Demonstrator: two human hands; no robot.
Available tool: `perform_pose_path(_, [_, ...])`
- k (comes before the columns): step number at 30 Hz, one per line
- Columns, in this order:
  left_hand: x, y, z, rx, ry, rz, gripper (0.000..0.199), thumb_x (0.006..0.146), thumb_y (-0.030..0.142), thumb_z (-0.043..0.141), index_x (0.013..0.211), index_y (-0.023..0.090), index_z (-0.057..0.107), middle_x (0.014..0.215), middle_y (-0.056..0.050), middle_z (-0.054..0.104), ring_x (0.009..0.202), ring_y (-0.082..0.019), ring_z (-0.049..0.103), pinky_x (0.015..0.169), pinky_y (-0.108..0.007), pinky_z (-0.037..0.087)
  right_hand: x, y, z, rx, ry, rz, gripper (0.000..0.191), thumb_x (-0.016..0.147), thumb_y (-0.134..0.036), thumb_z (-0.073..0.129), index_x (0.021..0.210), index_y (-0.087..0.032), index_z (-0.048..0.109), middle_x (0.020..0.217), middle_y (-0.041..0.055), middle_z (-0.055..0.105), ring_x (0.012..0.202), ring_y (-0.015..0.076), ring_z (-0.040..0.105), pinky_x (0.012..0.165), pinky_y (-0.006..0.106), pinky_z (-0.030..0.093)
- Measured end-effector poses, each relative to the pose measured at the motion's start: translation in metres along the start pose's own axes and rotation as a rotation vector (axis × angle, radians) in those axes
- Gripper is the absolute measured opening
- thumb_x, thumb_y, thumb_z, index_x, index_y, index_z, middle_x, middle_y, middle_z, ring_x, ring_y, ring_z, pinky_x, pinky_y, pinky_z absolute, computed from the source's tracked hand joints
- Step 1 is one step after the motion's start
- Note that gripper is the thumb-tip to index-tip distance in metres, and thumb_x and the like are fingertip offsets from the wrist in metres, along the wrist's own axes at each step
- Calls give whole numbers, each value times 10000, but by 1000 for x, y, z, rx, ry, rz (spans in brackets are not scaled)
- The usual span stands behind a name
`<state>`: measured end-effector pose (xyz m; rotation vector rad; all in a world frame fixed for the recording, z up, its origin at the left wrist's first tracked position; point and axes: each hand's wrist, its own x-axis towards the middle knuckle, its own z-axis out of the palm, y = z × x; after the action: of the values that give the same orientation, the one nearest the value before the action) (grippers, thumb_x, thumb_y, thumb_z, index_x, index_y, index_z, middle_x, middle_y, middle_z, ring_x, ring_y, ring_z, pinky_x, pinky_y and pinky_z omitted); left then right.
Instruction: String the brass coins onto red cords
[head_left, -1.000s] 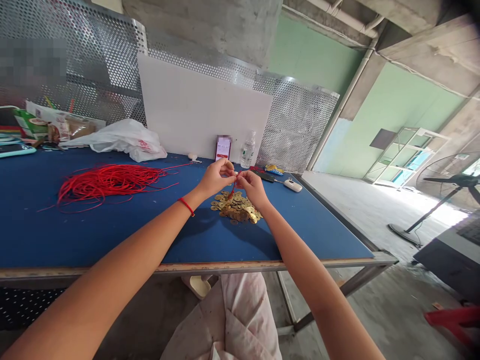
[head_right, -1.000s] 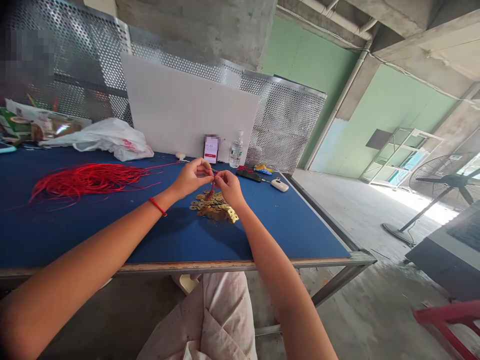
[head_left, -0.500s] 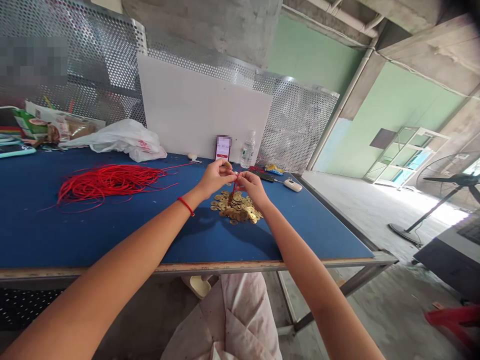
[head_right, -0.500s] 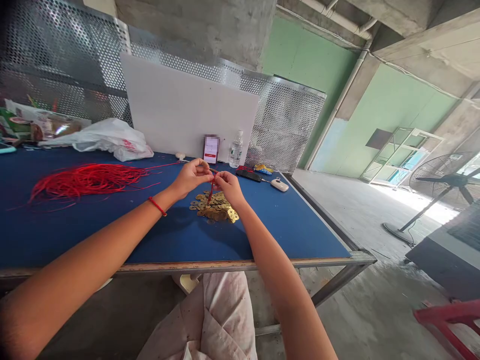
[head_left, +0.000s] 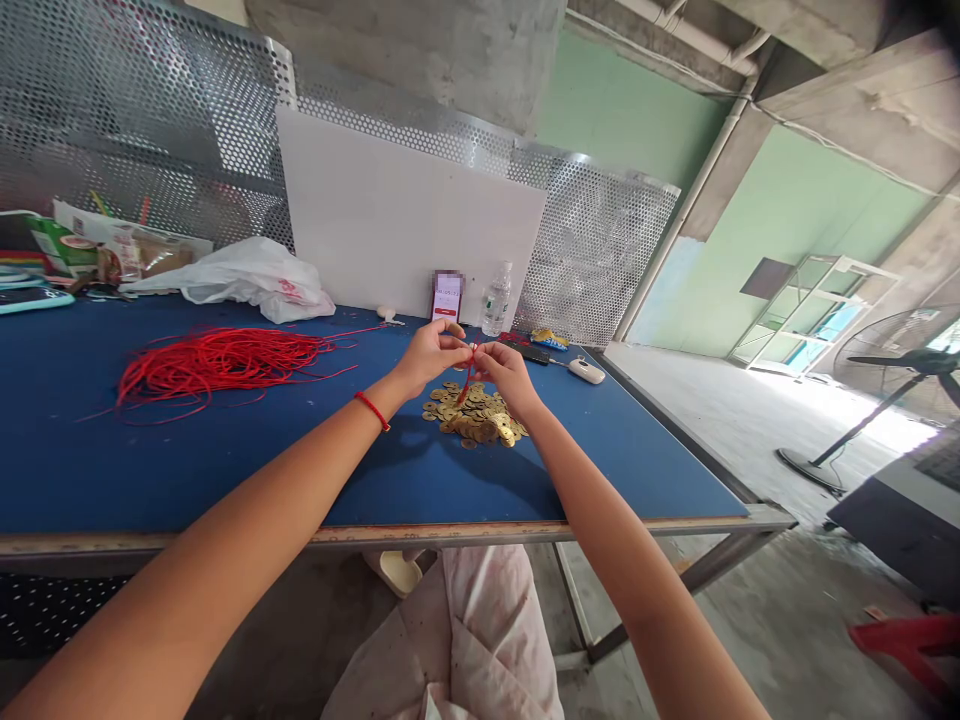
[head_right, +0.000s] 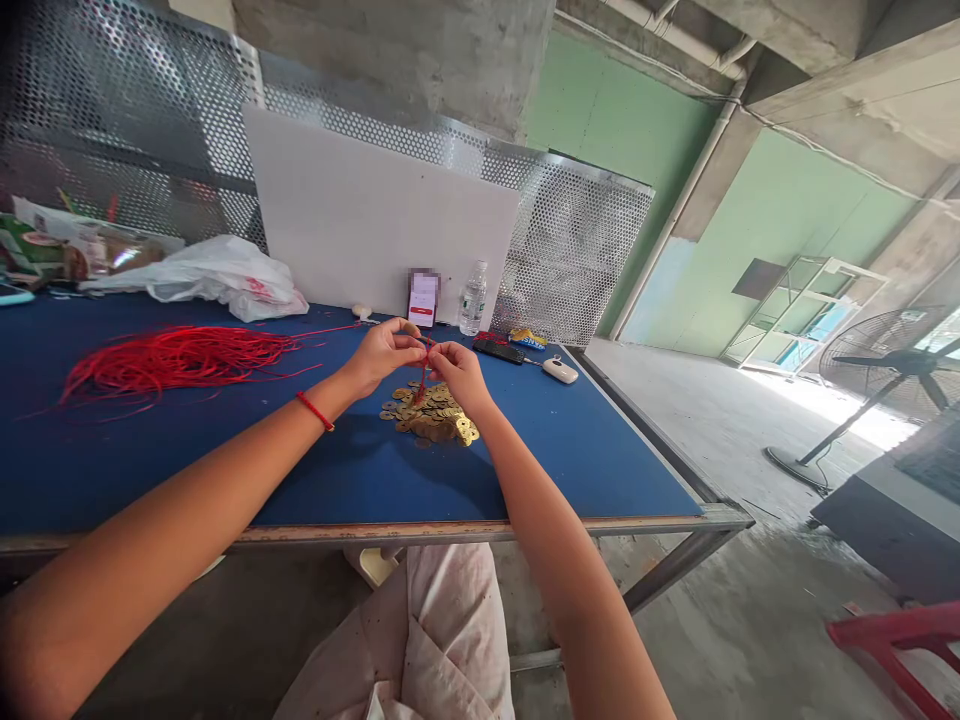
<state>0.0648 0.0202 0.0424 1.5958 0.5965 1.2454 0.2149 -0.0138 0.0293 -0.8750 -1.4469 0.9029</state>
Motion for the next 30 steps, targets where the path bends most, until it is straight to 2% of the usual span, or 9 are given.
perform_pose_path(4, [-1,2,1,-11,-3,-34,365,598,230,734,872,184,497,679,20,641,630,-137,630,689,-307,524,1,0,-1,2,-10,12,264,698,-423,672,738,-185,565,657,-34,566,578,87,520,606,250,492])
perform_pose_path(12, [-4,9,6,-94,54,-196,360,593,167,754,834,172,486,701,0,657,641,-132,636,707,-295,513,-2,-4,1,-66,31,-1,260,669,-423,653,684,-184,551,614,-40,515,566,86,481,573,247,490])
perform_pose_path(18, [-5,8,8,-108,108,-191,336,593,146,747,815,166,495,683,-1,650,631,-132,630,707,-306,524,-1,-1,2,-155,96,-51,214,705,-392,622,715,-189,556,630,-28,539,587,104,501,573,247,471])
perform_pose_path(21, [-4,7,9,-109,122,-156,315,601,149,740,801,166,498,682,4,647,623,-131,628,707,-315,531,-3,0,3,-265,146,-140,175,759,-364,590,760,-190,573,670,-15,579,605,115,520,598,253,453])
perform_pose_path(25, [-3,4,9,-111,132,-142,313,584,139,737,783,167,497,661,21,628,624,-135,631,713,-325,535,-8,-2,3,-542,205,-298,136,827,-307,548,789,-192,609,754,9,636,680,137,560,646,260,425])
perform_pose_path(30, [-2,-2,8,-55,136,-72,304,563,178,740,750,173,501,659,21,629,644,-153,634,683,-323,530,-13,-6,3,-776,234,-384,177,885,-275,508,845,-204,665,858,27,660,743,152,585,675,258,414])
